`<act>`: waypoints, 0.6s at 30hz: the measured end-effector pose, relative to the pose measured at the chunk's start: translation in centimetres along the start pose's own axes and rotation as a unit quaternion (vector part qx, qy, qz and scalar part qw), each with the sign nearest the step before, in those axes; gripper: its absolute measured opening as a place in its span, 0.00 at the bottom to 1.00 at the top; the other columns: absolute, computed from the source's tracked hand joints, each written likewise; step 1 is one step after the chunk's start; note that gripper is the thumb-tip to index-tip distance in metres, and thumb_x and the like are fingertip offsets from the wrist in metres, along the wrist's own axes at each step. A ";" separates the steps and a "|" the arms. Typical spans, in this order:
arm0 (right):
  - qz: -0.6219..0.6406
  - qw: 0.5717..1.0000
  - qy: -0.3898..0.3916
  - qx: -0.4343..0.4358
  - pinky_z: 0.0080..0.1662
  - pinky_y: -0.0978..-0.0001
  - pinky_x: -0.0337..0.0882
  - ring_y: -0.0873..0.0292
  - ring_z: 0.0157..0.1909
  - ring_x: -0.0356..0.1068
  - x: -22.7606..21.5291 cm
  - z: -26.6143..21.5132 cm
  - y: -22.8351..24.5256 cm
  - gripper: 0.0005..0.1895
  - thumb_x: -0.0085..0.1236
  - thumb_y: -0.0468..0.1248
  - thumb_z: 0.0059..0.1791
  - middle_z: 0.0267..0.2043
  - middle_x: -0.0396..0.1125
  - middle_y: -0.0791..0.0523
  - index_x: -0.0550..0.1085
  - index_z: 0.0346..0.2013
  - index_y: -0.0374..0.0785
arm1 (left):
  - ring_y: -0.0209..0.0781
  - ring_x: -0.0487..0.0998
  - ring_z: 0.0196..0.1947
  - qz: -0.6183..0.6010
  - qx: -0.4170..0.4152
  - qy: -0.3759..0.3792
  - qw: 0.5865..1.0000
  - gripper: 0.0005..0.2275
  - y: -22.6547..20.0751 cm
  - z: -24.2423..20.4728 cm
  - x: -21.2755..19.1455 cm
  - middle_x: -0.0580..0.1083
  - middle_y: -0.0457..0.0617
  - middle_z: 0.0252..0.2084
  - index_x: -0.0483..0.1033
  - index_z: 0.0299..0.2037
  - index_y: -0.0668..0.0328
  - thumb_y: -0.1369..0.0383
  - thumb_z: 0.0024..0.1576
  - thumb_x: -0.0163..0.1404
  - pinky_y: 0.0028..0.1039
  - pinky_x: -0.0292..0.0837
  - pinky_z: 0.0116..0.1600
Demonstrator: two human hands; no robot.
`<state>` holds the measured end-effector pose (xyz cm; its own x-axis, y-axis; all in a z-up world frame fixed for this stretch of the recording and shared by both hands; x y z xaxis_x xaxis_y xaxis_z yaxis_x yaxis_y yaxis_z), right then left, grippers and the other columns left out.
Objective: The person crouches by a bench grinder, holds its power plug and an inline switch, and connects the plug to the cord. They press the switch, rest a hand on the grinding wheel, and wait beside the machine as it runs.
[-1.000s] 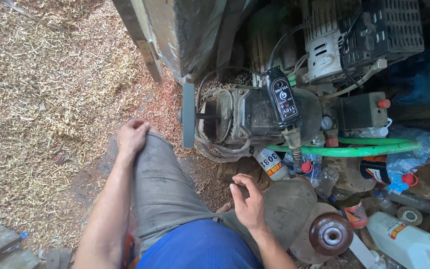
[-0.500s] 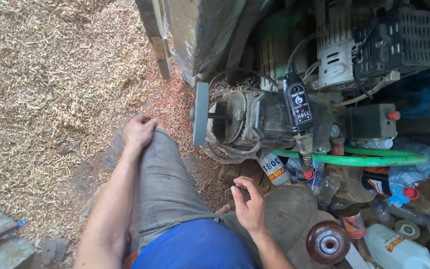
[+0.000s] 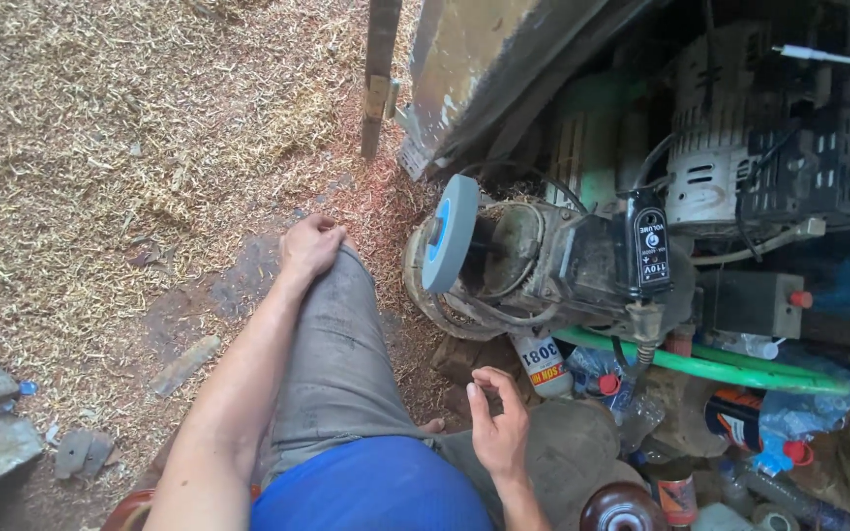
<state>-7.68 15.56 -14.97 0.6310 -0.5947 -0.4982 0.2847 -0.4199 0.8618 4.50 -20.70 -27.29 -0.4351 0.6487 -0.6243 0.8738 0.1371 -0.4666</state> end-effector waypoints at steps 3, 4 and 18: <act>-0.002 1.000 0.001 0.002 0.51 0.68 0.73 0.60 0.46 0.74 0.1 0.1 0.1 0.11 0.59 0.33 0.50 0.47 0.73 0.54 0.76 0.46 0.34 | 0.47 0.77 0.57 0.001 0.005 -0.001 1.000 0.19 0.2 0.2 0.1 0.79 0.48 0.55 0.79 0.56 0.44 0.51 0.57 0.52 0.38 0.65 0.66; -0.003 1.000 0.003 0.001 0.51 0.68 0.73 0.60 0.46 0.74 0.1 0.1 0.1 0.11 0.59 0.33 0.50 0.47 0.74 0.54 0.76 0.46 0.34 | 0.47 0.77 0.57 0.001 0.009 -0.001 1.000 0.19 0.2 0.2 0.2 0.79 0.48 0.55 0.79 0.56 0.45 0.51 0.57 0.52 0.38 0.65 0.67; -0.002 1.000 0.011 0.008 0.51 0.67 0.73 0.60 0.47 0.74 0.5 0.0 0.1 0.11 0.59 0.33 0.50 0.46 0.73 0.54 0.75 0.47 0.33 | 0.47 0.77 0.57 -0.002 0.000 0.011 1.000 0.19 -0.2 0.0 0.0 0.78 0.47 0.54 0.78 0.56 0.45 0.51 0.58 0.51 0.39 0.66 0.66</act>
<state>-7.39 15.21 -15.09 0.6451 -0.5787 -0.4990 0.2749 -0.4335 0.8582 4.33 -20.72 -27.17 -0.4343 0.6648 -0.6078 0.8715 0.1395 -0.4701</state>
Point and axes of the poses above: each hand's wrist, its own z-axis towards the middle knuckle, its own x-axis out of the palm, y = z × x, the point moved 1 cm from there along z, towards the middle knuckle
